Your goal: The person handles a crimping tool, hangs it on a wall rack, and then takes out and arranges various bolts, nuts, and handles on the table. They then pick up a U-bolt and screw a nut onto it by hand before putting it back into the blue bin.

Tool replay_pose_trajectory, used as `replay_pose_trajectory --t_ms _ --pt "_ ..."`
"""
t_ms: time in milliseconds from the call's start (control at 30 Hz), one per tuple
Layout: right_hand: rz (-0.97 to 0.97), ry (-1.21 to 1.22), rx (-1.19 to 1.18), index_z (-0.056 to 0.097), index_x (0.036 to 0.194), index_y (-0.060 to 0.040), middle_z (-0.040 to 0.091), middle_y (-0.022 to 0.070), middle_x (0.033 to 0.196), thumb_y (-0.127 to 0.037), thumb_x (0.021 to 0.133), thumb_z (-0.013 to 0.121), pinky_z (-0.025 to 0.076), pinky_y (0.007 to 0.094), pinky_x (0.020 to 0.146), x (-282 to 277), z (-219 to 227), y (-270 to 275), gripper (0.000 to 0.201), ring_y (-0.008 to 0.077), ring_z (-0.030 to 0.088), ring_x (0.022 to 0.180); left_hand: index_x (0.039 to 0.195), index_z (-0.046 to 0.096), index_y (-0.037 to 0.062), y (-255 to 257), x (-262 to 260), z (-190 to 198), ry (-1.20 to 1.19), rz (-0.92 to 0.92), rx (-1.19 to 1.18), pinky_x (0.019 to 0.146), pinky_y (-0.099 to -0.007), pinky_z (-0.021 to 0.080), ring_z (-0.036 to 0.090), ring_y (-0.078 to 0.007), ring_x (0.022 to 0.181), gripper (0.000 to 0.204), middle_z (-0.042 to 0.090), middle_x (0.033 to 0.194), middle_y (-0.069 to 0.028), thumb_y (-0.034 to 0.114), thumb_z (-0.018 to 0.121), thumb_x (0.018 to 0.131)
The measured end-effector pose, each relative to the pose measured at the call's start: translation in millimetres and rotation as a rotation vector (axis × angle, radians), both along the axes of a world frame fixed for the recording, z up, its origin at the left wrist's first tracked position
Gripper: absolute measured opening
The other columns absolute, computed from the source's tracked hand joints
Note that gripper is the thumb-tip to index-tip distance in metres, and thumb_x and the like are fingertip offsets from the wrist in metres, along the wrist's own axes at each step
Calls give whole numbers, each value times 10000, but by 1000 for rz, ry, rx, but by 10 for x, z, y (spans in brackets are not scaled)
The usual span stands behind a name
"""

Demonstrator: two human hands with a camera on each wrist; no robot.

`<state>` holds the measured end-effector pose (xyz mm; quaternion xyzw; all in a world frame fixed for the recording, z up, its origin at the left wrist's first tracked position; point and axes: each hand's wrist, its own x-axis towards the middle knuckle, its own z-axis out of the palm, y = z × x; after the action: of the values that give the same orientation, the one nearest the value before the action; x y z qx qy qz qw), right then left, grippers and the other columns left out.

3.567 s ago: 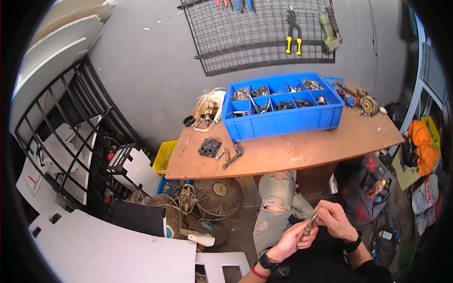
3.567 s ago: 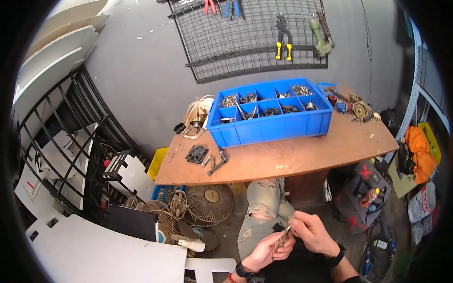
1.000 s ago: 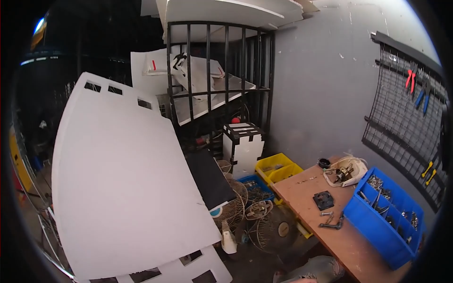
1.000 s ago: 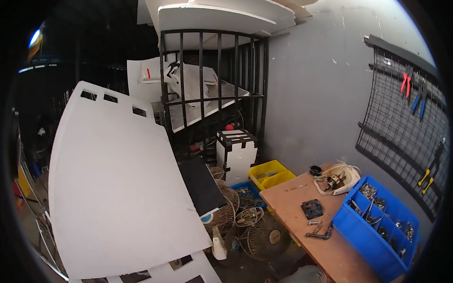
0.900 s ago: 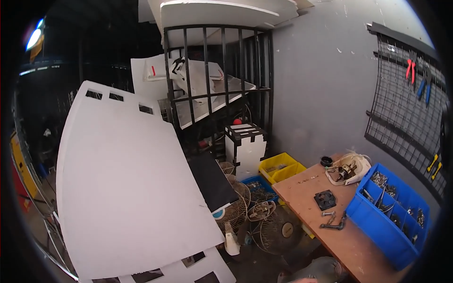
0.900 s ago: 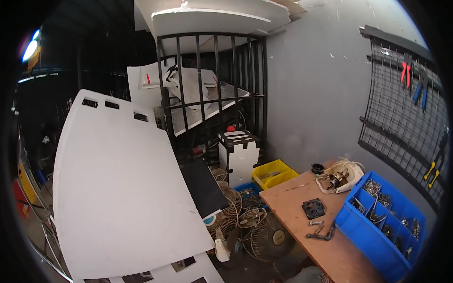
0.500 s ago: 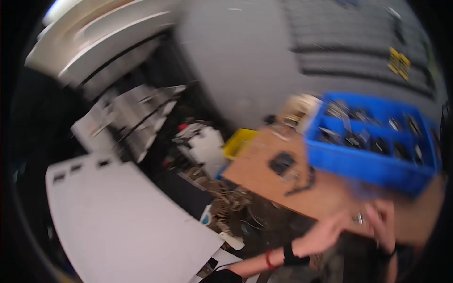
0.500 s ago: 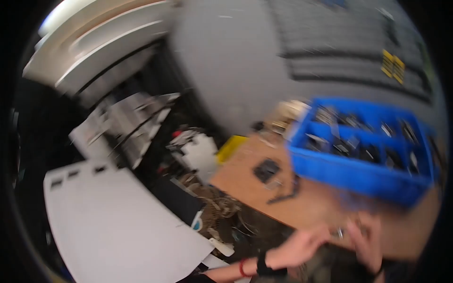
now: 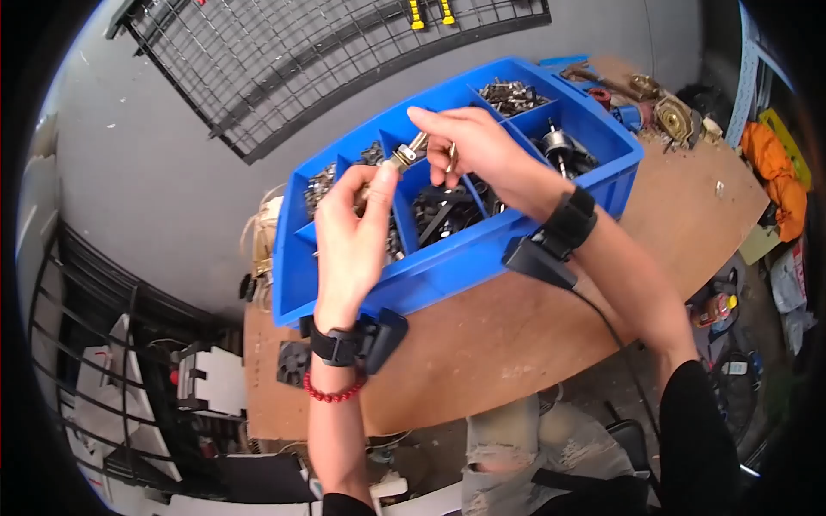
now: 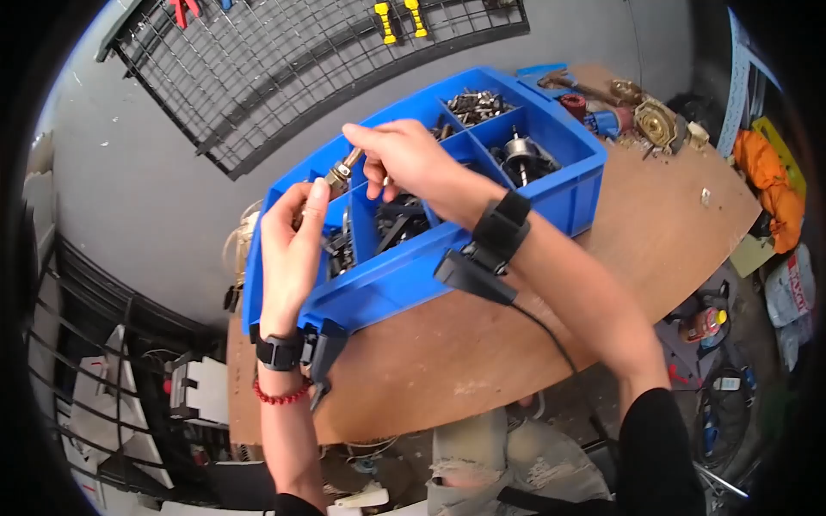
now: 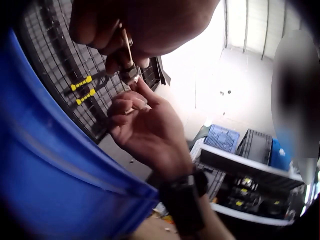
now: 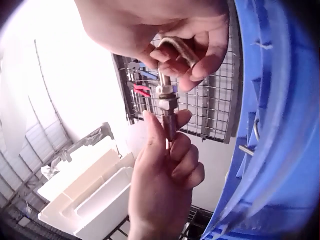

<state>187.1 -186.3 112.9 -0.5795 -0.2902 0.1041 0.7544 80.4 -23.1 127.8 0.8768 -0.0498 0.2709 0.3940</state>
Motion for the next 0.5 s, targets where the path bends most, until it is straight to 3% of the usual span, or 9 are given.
replay_pose_trajectory --t_ms 100,200,300,367,500 --pt "-64 163 -64 617 799 -27 605 51 646 -412 1014 537 479 268 517 62 -168 47 448 139 607 571 933 670 -28 98 229 -154 -20 103 97 516 -272 335 405 -59 591 336 490 609 2 298 626 998" --pt "-51 34 -133 618 786 -15 607 40 624 -417 1019 521 480 259 517 4 -200 87 475 124 607 571 926 667 -30 87 207 -257 -9 118 64 508 -278 330 404 -66 573 298 476 599 -1 256 629 1001" --pt "-94 -14 -221 613 781 -3 613 41 621 -404 1023 512 470 257 513 -21 -203 106 479 113 598 564 908 642 -33 138 267 -286 -126 119 129 539 -319 383 488 -160 585 249 560 676 -91 199 615 996" --pt "-136 -48 -285 617 788 5 619 35 628 -389 1023 511 458 252 516 -36 -156 105 471 99 589 570 880 622 -30 153 277 -284 -100 67 156 613 -361 443 552 -281 636 221 577 715 -140 161 604 990" --pt "-97 -52 -311 620 795 -7 623 22 647 -411 1007 541 457 240 530 -64 -157 124 463 85 597 600 913 618 -28 210 280 -310 -139 5 95 645 -365 455 571 -297 687 170 597 786 -149 115 576 996"
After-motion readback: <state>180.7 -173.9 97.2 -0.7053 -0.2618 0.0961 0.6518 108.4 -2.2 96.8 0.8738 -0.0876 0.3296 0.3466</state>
